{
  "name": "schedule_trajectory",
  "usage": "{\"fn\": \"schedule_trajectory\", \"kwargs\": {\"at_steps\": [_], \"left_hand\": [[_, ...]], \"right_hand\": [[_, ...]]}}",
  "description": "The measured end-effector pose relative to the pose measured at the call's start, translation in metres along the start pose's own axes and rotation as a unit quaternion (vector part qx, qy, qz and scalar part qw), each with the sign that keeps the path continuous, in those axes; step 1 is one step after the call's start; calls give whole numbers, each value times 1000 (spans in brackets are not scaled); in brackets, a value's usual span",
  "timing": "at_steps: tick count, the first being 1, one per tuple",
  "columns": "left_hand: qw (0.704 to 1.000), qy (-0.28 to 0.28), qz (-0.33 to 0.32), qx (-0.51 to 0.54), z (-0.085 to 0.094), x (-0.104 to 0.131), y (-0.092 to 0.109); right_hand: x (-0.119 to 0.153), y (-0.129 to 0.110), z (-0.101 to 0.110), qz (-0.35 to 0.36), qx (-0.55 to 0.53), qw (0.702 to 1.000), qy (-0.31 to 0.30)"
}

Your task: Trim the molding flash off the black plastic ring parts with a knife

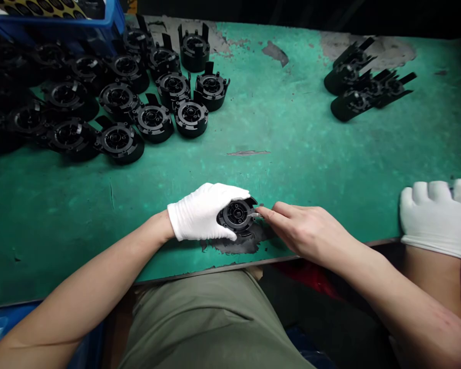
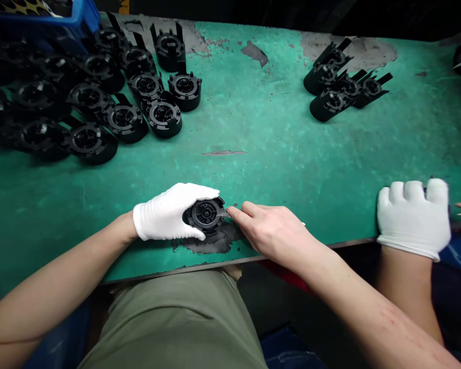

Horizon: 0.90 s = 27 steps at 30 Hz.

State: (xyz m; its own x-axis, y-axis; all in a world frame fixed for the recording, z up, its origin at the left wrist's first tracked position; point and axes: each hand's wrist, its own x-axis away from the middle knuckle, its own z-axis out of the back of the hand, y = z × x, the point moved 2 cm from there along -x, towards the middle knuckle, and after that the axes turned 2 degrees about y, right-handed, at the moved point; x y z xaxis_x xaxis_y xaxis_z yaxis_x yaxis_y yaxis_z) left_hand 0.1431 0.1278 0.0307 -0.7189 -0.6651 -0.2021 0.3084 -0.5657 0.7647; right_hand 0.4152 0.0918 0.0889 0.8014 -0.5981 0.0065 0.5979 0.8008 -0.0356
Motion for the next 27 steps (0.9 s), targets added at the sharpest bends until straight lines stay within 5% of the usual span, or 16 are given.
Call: {"fn": "schedule_trajectory", "kwargs": {"at_steps": [8, 22, 27], "left_hand": [[1000, 2, 3, 6, 1, 0, 2], [1000, 2, 1, 2, 2, -2, 2], [1000, 14, -3, 16, 1, -2, 1]], "right_hand": [[-2, -8, 5, 8, 28, 1000, 1], [-22, 33, 7, 146, -13, 989, -31], [-13, 37, 11, 43, -115, 992, -2]]}}
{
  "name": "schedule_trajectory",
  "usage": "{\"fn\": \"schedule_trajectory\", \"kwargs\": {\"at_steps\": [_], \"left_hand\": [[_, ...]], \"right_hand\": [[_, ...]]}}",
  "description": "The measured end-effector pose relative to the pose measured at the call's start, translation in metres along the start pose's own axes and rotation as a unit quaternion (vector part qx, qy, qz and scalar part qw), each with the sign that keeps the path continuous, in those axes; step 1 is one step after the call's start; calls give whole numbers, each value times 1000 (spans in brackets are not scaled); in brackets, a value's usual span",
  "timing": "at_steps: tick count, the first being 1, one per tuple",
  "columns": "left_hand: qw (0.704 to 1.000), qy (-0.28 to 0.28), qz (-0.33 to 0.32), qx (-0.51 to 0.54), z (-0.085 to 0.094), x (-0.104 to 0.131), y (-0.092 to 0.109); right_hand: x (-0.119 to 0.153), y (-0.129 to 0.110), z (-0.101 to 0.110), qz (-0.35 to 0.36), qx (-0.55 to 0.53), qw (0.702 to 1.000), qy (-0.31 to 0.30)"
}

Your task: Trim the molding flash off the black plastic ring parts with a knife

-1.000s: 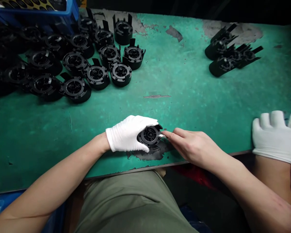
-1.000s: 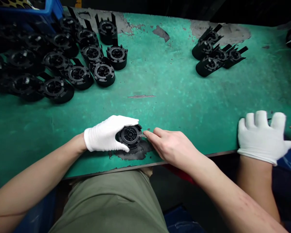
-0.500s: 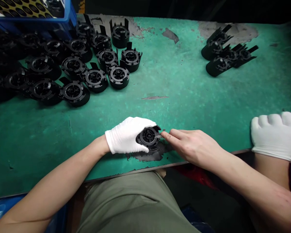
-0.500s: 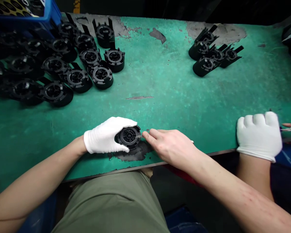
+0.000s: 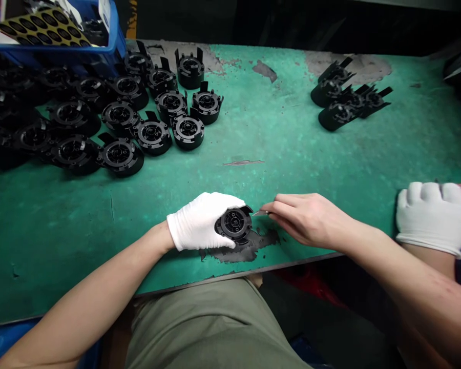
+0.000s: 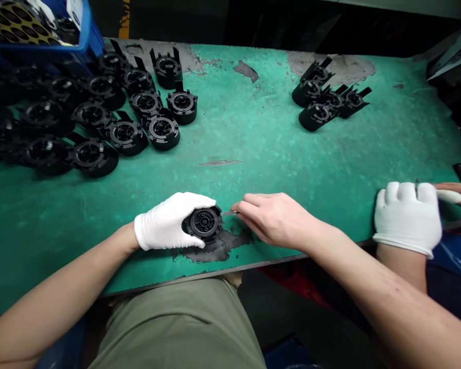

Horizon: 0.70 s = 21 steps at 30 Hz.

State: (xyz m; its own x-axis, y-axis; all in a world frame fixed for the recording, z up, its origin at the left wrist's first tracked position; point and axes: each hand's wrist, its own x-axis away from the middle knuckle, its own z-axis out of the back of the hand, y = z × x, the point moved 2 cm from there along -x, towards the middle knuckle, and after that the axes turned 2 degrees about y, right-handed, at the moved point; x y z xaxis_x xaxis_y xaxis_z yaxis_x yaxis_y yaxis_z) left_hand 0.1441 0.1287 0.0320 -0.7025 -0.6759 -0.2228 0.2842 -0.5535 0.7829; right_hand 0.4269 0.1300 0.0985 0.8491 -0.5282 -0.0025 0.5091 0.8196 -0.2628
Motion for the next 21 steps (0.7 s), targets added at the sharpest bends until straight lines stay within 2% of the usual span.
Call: {"fn": "schedule_trajectory", "kwargs": {"at_steps": [6, 10, 14, 18, 21], "left_hand": [[1000, 17, -4, -1, -1, 3, -1], [1000, 11, 4, -6, -2, 5, -2], [1000, 18, -3, -13, -3, 8, -5], [1000, 14, 15, -14, -3, 10, -3], [1000, 4, 19, -3, -4, 9, -2]], "right_hand": [[12, -21, -29, -71, -142, 986, 51], [18, -18, -39, -124, -72, 984, 110], [26, -23, -40, -45, -24, 997, 65], [29, -24, -39, -102, 53, 986, 123], [28, -29, -43, -79, 38, 991, 103]]}}
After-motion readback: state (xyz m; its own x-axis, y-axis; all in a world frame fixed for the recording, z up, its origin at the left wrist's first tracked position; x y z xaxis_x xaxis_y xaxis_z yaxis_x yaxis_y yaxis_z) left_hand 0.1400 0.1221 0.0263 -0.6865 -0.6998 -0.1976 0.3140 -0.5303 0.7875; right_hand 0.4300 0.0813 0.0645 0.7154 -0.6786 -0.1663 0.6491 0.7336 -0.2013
